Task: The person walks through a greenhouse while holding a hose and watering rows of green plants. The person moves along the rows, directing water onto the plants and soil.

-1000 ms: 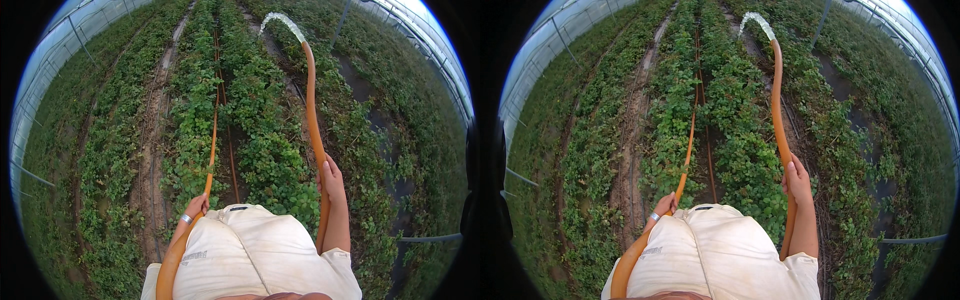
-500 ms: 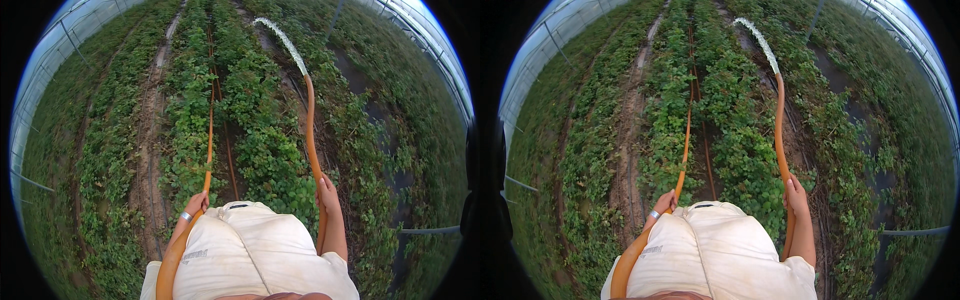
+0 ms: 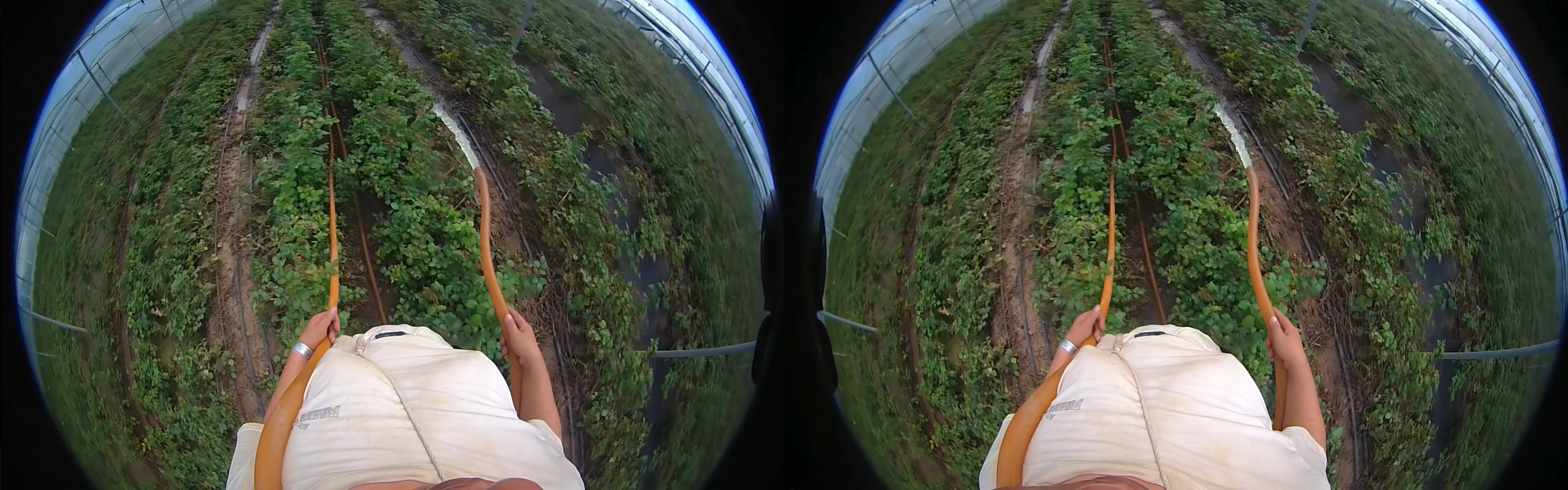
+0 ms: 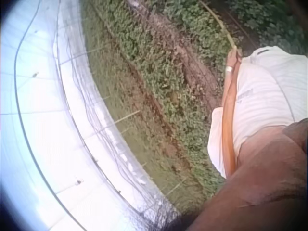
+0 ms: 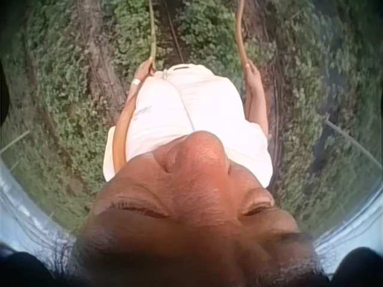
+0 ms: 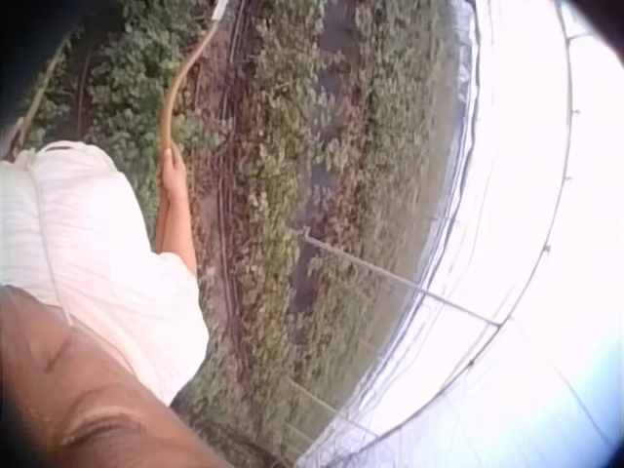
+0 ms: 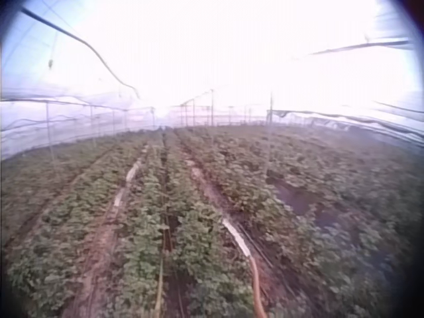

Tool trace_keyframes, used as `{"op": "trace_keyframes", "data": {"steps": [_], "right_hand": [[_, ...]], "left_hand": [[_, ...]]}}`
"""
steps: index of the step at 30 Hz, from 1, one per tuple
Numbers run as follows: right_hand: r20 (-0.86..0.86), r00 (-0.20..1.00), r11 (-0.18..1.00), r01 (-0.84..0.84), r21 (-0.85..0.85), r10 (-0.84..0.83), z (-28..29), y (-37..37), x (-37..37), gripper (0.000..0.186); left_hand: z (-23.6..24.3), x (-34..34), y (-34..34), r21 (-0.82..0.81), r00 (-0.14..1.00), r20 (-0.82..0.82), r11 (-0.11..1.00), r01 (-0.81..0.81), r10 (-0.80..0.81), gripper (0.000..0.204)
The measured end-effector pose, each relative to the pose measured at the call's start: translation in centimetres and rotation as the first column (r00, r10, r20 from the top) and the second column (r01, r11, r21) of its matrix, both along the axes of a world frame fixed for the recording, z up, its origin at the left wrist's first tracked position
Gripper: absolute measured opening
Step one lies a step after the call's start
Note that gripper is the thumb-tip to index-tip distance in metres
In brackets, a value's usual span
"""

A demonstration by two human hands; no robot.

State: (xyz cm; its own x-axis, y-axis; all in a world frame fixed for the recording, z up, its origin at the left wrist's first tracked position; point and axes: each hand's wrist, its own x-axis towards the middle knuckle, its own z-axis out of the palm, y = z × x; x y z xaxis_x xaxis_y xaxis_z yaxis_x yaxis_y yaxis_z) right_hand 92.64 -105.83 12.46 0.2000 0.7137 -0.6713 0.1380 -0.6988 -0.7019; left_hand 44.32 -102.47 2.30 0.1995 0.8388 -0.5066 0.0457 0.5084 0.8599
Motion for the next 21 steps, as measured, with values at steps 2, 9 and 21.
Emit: {"op": "trace_keyframes", "data": {"steps": [2, 9, 21], "right_hand": [[0.001, 1.0, 1.0, -0.002, -0.006, 0.002, -0.4, -0.4, 0.1, 0.046], [0.02, 1.0, 1.0, 0.002, -0.014, -0.001, 0.3, -0.3, -0.6, 0.046], [0.05, 0.996, 0.977, 0.065, 0.203, -0.077, 6.2, 4.2, 0.5, 0.047]], "left_hand": [[0.0, 0.0, 0.1, -0.002, 1.0, 0.003, 1.0, 0.01, -0.01, 0.053], [-0.1, -0.2, -0.1, 0.017, 1.0, 0.007, 1.0, 0.013, -0.013, 0.054], [0.1, -0.6, -0.6, 0.057, 1.0, 0.011, 0.998, -0.022, 0.021, 0.053]]}}
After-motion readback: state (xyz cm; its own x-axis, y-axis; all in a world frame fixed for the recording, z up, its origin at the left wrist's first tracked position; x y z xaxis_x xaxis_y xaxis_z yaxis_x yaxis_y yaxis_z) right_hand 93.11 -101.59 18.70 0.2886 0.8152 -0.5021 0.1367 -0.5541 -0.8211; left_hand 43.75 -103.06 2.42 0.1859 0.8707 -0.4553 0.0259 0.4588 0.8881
